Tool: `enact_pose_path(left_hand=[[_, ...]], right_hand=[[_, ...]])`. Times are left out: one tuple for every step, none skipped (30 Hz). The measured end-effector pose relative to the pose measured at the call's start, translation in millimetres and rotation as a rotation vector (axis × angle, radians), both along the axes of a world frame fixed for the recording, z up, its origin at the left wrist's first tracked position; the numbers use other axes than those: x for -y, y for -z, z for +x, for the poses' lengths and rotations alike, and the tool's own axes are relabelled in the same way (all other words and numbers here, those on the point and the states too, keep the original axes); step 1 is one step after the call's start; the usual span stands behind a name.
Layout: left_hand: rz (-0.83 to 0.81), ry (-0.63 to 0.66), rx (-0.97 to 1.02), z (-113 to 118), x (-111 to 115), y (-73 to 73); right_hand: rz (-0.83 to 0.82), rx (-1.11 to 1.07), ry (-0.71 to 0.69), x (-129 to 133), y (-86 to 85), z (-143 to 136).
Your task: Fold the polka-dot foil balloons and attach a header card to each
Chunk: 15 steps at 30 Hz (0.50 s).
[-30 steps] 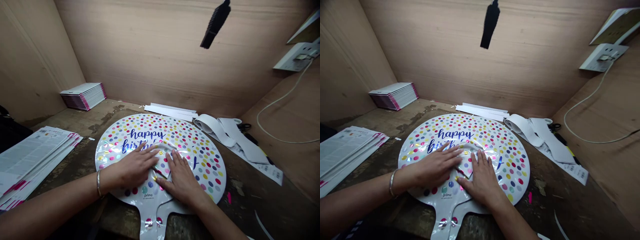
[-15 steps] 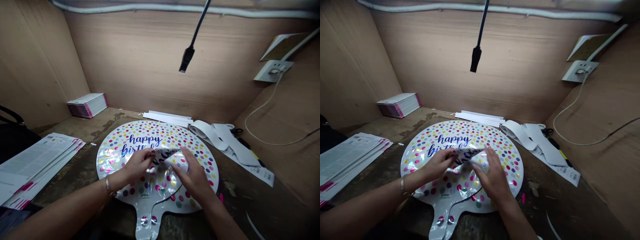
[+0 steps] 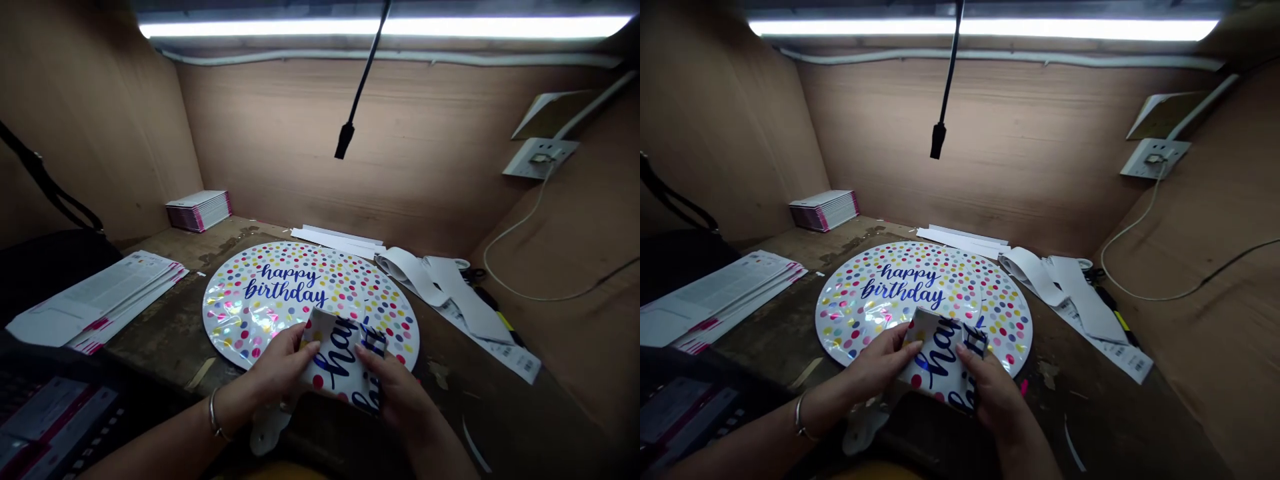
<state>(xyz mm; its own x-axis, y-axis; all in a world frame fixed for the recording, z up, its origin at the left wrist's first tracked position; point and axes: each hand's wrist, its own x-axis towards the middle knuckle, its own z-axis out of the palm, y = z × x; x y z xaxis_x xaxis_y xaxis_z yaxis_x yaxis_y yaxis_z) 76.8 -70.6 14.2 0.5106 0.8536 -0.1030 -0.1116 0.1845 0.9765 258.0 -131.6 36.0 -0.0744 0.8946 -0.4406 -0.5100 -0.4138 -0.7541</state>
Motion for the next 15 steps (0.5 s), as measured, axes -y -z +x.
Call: enact_pose_path(left_hand=[[0.065, -0.015, -0.038, 1, -2, -2.2], [0.131, -0.036, -0.082, 2, -5, -4.4], [0.190, -0.062, -0.127, 4, -7, -6.0], [0.237, -0.090, -0.171, 7, -9, -6.8], [0.270, -0.117, -0.216, 11, -10, -6.6], [0.295, -0.147, -0.258, 15, -11, -5.5], [0.315, -0.177, -0.298, 19, -11, -3.7], [0.337, -0.204, -0.339, 21, -11, -1.7], [0.366, -0.231, -0.390, 21, -11, -0.1], [0.400, -0.256, -0.447, 17, -13, 0.8], [0.439, -0.283, -0.512, 8, -16, 0.4], [0.482, -0.319, -0.584, -6, -20, -1.5], [0.523, -0.365, -0.667, -25, -26, -4.8], [0.558, -0.423, -0.760, -50, -32, -9.1], [0.582, -0.490, -0.864, -79, -37, -14.1]], right_hand=[[-0.014, -0.004, 0.015, 3, -0.6, 1], [-0.017, -0.007, 0.026, 6, 0.1, 2], [-0.012, -0.006, 0.036, 10, 1.9, 3], [-0.009, 0.000, 0.044, 14, 4.7, 3], [-0.009, 0.009, 0.054, 17, 8.1, 3], [-0.009, 0.014, 0.060, 20, 11.9, 2], [-0.008, 0.016, 0.061, 22, 15.8, 1], [-0.010, 0.018, 0.059, 23, 19.5, 0], [-0.012, 0.027, 0.056, 23, 23.0, -1], [-0.021, 0.054, 0.064, 22, 26.0, -2], [-0.034, 0.100, 0.082, 21, 28.8, -2], [-0.050, 0.154, 0.105, 19, 31.2, 0], [-0.064, 0.207, 0.127, 17, 33.5, 2], [-0.076, 0.247, 0.143, 15, 35.9, 6], [-0.082, 0.278, 0.151, 14, 38.6, 11]])
